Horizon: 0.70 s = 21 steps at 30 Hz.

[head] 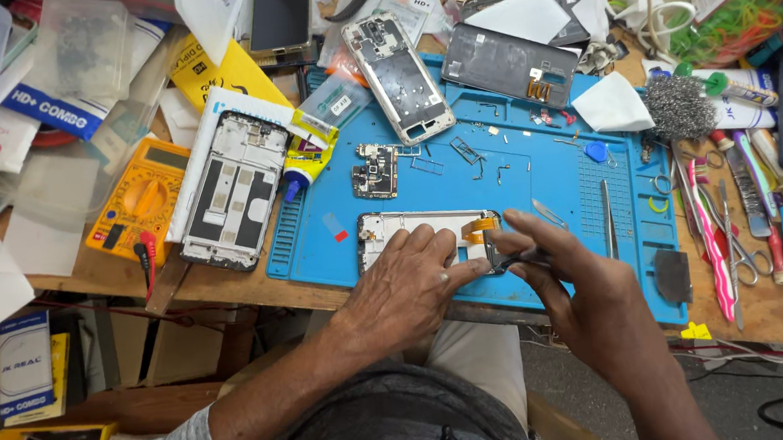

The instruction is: The person repairs a disassembled smartphone on a cluttered workbench. They use tweezers to manipulate small components and ribbon cables, a screwdriver to remove screws, and a tube of adhesive to apply glue to the device's frame. The person also handles a separate phone casing and various loose parts scattered on the blue mat.

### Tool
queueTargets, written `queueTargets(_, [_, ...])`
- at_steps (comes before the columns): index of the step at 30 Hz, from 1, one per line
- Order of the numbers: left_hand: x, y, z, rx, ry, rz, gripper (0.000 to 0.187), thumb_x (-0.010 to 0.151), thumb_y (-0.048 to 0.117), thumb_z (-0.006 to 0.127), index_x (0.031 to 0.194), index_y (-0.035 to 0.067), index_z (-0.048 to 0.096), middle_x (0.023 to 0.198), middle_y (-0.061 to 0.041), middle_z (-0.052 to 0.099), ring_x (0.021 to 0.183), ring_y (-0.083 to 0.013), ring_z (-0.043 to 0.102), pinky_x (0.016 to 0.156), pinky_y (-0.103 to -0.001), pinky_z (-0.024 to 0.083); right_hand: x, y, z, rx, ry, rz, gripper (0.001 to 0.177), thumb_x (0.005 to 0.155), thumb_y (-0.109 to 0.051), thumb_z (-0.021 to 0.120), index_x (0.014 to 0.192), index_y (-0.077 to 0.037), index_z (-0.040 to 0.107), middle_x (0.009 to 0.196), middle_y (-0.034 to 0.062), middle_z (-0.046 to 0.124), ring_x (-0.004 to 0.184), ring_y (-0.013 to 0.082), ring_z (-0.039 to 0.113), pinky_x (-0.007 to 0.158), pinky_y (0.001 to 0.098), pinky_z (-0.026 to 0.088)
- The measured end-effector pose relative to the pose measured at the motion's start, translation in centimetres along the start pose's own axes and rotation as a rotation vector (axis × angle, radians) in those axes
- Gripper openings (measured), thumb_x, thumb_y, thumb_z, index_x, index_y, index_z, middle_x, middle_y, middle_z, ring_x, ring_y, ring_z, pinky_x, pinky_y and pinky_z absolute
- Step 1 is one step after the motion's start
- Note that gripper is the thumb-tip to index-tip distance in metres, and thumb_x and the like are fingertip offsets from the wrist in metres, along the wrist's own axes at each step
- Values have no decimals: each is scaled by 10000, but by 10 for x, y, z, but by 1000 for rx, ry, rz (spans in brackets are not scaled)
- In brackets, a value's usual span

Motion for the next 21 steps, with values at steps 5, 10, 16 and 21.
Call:
queueTargets(5, [1,-2,5,-25,-16,-16,397,901,98,636,1273,213,716,890,-54,542,933,-241,537,872,-423,448,-4,6,4,-27,11,119,589,831,-97,802,1360,-117,543,1044,114,779,942,198,774,730,353,626])
queueTargets(10, [-1,-1,1,-26,-32,-20,416,878,81,667,1275,196,712,942,-64,551,963,-254,537,857,-434,441,-8,0,6,57,-22,116,521,874,-38,748,1353,-137,566,1042,99,793,981,184,790,765,341,647])
queueTargets(16, [-1,3,-2,-12,25,0,431,841,65,680,1248,200,718,955,-63,568,971,-251,545,873,-428,447,-11,5,-11,-68,78,281,226,971,-71,742,1177,-131,673,966,80,799,702,251,649,591,360,521])
queueTargets(21, [-8,1,-4,-11,157,76,270,864,76,690,1132,85,723,966,-67,582,949,-243,554,852,-409,457,-22,30,-22,541,236,310,385,1015,-157,596,1377,-190,471,874,-44,670,735,56,623,657,205,534])
Point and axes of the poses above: each hand's wrist, its own x-axis towards the middle knuckle, its own z-axis out of the palm, y = z × x, the point moved 4 cm from there along x, towards the middle knuckle
